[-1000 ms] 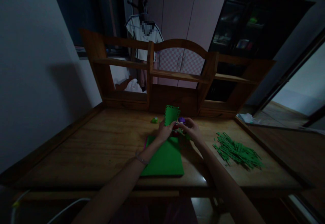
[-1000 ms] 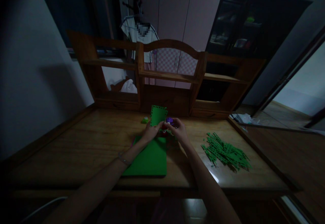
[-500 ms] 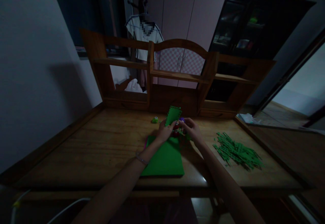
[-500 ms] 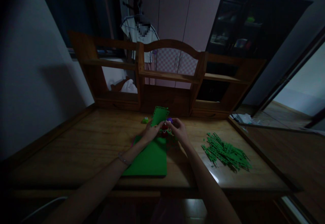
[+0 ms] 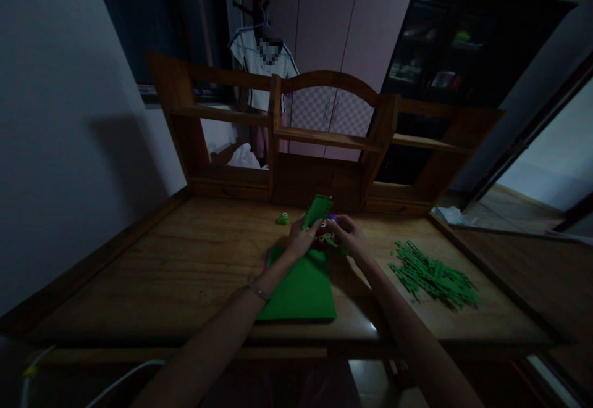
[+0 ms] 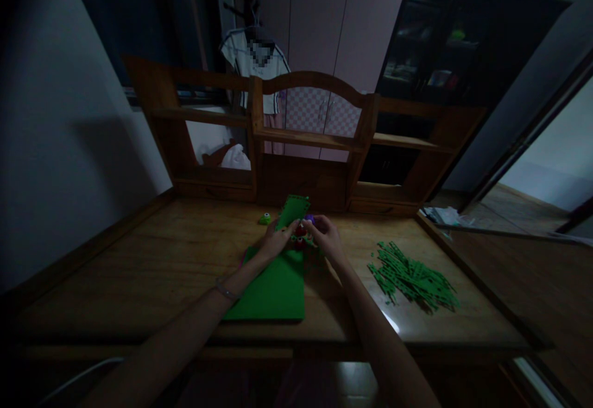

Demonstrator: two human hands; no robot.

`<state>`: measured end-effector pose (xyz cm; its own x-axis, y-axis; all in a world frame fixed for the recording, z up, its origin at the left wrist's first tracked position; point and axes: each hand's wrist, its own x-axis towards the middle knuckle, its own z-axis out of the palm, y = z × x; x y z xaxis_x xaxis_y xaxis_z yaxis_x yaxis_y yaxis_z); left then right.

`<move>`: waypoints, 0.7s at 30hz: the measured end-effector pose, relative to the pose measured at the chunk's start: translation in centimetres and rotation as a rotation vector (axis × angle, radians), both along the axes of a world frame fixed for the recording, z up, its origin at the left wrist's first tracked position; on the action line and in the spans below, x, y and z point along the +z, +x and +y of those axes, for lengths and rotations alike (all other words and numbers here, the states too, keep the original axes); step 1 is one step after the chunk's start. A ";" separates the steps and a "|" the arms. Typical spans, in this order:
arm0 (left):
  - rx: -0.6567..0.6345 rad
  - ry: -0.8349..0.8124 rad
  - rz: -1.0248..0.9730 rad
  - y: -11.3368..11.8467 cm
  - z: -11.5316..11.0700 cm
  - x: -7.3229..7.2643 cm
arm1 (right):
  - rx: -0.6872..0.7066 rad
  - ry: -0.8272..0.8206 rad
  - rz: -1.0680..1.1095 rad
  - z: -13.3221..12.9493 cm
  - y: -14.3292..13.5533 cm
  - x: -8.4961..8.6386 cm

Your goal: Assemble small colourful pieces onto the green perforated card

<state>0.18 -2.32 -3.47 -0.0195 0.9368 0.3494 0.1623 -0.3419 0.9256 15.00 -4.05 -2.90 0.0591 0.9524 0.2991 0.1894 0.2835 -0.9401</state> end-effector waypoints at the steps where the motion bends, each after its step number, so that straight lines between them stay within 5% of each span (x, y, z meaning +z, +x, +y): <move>1: -0.005 0.008 0.002 0.0 0.0 0.0 | 0.007 -0.002 0.004 0.0 0.0 0.0; 21: -0.050 0.134 0.111 -0.1 1.5 -1.9 | 0.026 -0.031 0.045 0.2 0.2 -0.3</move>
